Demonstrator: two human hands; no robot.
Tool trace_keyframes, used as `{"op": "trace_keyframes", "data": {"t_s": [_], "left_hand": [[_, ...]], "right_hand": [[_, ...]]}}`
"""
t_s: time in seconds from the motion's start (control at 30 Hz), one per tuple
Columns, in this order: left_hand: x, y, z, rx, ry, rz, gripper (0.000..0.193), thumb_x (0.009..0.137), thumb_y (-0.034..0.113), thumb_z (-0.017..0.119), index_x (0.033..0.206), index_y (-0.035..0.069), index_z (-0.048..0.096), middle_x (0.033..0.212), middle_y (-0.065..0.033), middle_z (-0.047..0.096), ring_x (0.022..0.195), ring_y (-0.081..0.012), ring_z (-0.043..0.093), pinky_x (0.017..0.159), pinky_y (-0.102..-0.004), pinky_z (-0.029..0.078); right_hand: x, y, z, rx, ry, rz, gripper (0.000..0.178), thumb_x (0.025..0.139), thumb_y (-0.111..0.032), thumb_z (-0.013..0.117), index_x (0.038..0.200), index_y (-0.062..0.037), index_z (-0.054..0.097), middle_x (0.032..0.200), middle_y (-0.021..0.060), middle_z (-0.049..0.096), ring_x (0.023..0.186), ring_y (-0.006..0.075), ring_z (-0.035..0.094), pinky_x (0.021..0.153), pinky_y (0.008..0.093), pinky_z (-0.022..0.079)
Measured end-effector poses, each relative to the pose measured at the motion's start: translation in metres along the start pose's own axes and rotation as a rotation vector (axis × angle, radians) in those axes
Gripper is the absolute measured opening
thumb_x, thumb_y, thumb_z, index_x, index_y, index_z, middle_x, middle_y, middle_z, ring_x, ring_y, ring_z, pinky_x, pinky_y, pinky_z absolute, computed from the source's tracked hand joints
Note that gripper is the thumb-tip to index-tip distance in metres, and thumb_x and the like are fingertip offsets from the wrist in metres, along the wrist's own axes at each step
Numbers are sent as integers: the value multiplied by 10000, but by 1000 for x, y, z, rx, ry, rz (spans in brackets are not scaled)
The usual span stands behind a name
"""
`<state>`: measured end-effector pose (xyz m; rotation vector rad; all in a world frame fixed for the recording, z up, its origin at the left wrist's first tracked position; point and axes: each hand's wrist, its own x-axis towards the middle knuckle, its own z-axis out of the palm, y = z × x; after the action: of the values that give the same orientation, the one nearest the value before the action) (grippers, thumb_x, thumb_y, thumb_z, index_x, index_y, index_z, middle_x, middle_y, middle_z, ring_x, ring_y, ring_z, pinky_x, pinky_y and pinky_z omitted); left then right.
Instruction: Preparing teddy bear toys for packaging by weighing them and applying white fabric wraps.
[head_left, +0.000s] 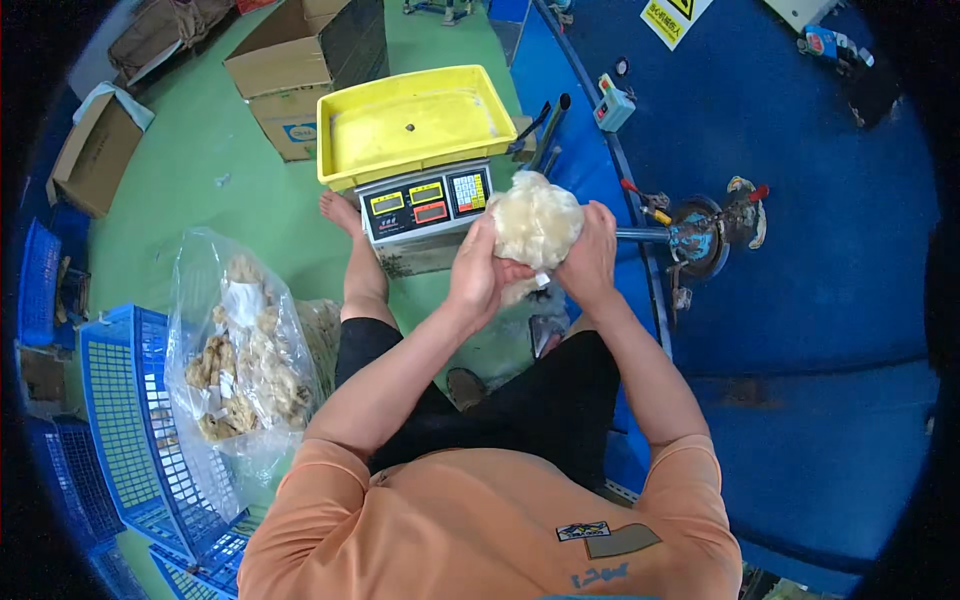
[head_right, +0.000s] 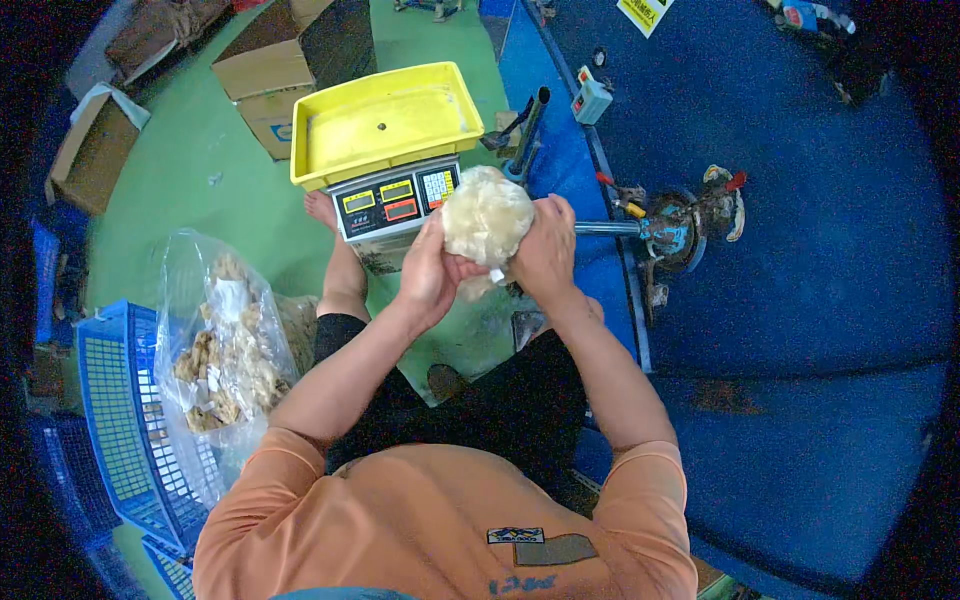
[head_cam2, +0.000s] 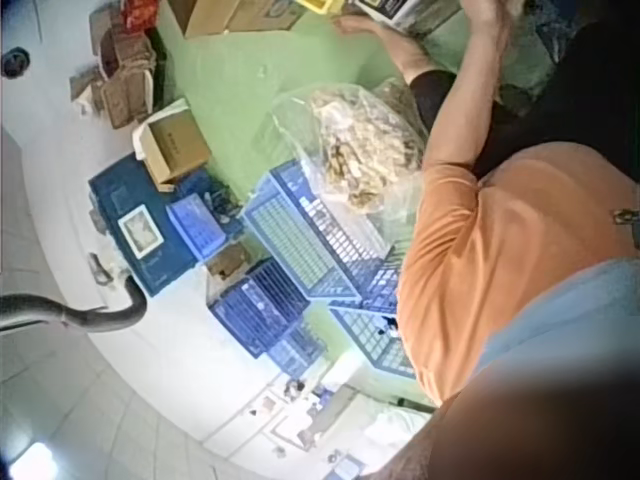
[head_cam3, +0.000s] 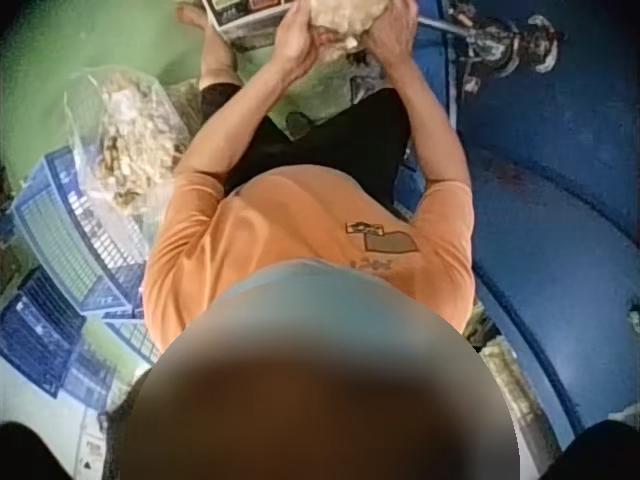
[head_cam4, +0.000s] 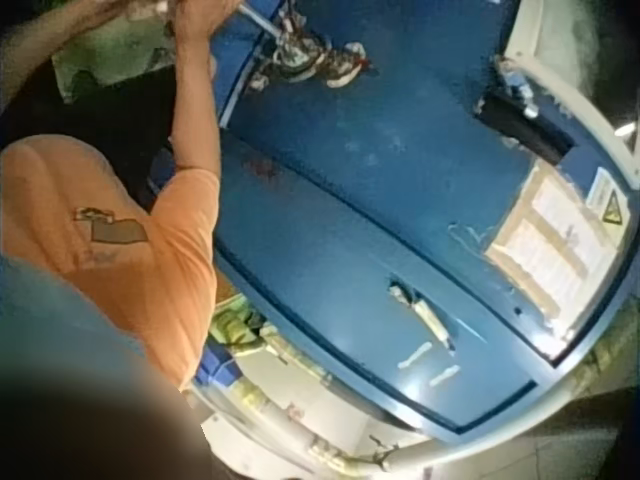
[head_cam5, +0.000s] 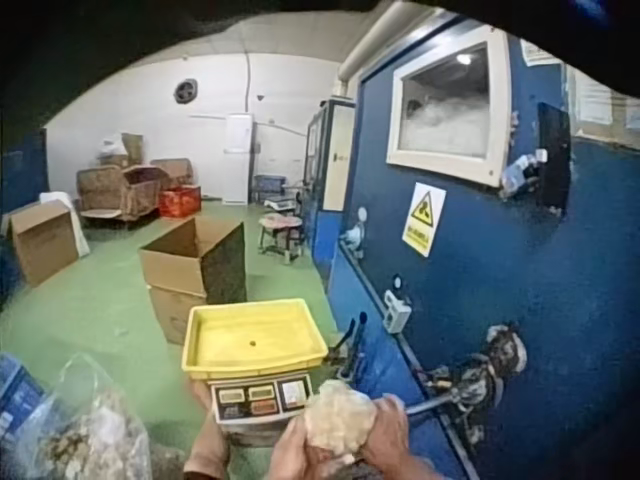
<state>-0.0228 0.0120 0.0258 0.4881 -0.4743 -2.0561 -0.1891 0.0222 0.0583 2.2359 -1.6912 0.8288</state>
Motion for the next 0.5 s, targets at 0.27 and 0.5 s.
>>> {"op": "trace_keyframes", "data": {"t_s": [0.27,0.5], "left_hand": [[-2,-3,-10,-249,258,71,400,1046,358,419,1345,99,487,1132,-94,648,840,-165,643,636,-280,521],[1,6,-7,21,205,267,412,1037,368,437,1313,72,512,1113,-85,645,877,-168,628,664,-288,500]], "right_hand": [[7,-15,26,-165,-79,-76,267,809,-225,627,1010,-57,680,911,116,668,906,271,571,1026,440,359],[13,-20,15,-71,-104,-75,314,770,-240,670,1025,-57,686,924,127,669,905,273,581,1045,451,348]]}}
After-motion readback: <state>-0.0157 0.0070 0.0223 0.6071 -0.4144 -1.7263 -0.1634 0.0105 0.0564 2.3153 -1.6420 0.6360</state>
